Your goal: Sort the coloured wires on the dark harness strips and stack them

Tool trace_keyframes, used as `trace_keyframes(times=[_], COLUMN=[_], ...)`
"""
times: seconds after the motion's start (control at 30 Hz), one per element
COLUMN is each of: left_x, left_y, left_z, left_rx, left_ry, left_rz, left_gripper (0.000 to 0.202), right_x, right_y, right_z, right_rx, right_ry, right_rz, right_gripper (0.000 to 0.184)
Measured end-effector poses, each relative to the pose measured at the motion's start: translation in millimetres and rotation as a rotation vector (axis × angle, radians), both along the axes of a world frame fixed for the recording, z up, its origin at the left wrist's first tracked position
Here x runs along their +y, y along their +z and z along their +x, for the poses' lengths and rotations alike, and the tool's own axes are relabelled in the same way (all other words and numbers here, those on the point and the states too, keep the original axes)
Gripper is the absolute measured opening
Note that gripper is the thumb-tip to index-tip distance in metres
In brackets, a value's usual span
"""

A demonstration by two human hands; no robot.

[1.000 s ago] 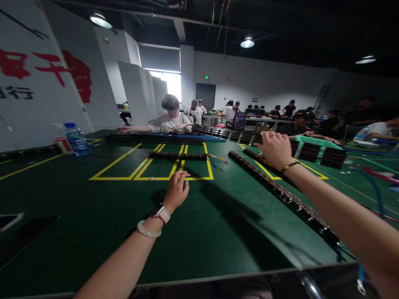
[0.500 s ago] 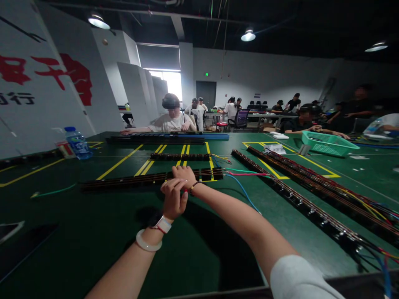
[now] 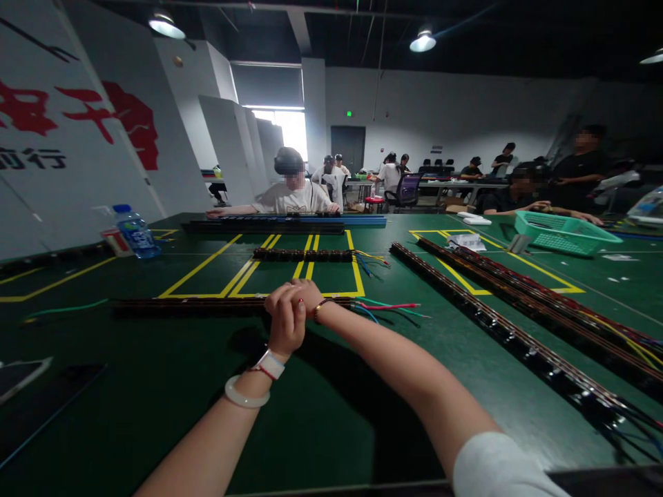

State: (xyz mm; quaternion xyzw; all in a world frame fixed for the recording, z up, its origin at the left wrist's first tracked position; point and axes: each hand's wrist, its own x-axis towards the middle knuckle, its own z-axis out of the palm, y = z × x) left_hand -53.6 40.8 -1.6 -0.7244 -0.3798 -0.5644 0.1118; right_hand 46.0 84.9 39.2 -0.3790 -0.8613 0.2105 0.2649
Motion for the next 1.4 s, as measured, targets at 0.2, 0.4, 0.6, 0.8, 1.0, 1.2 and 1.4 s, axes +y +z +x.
trace_keyframes(times=[0.2, 0.4, 0.6, 0.8, 1.0, 1.2, 1.4], left_x=[5.6, 11.7, 11.8, 10.2, -6.7, -89.5, -145.2], left_y=[5.0, 1.9, 1.8, 2.6, 15.1, 36.2, 35.3], left_z=[7.5, 8.7, 7.2, 9.1, 15.1, 68.6, 124.5], left_rx=[-0.022, -0.038, -0.019, 0.028, 0.23, 0.845, 0.847], left_ry=[-0.067, -0.15, -0.159, -0.164, -0.187, -0.65, -0.937], left_rz=[-0.129, -0.363, -0.436, -0.418, -0.325, 0.296, 0.748], left_gripper=[0.02, 0.015, 0.015, 0.014, 0.017, 0.014, 0.029], right_x=[-19.3, -50.6, -50.0, -49.2, -48.7, -54.0, -63.0], right_y=[41.1, 12.8, -3.8, -13.8, -24.8, -22.9, -8.9], right_z=[104.5, 177.9, 173.2, 139.1, 122.3, 129.2, 126.2], right_rx=[-0.597, -0.786, -0.751, -0.564, -0.453, -0.454, -0.607], right_ry=[-0.382, -0.385, -0.276, -0.236, -0.227, -0.244, -0.295], right_rz=[0.126, -0.096, -0.055, -0.094, -0.139, -0.097, -0.153], right_gripper=[0.044, 0.068, 0.031, 0.018, 0.026, 0.047, 0.047])
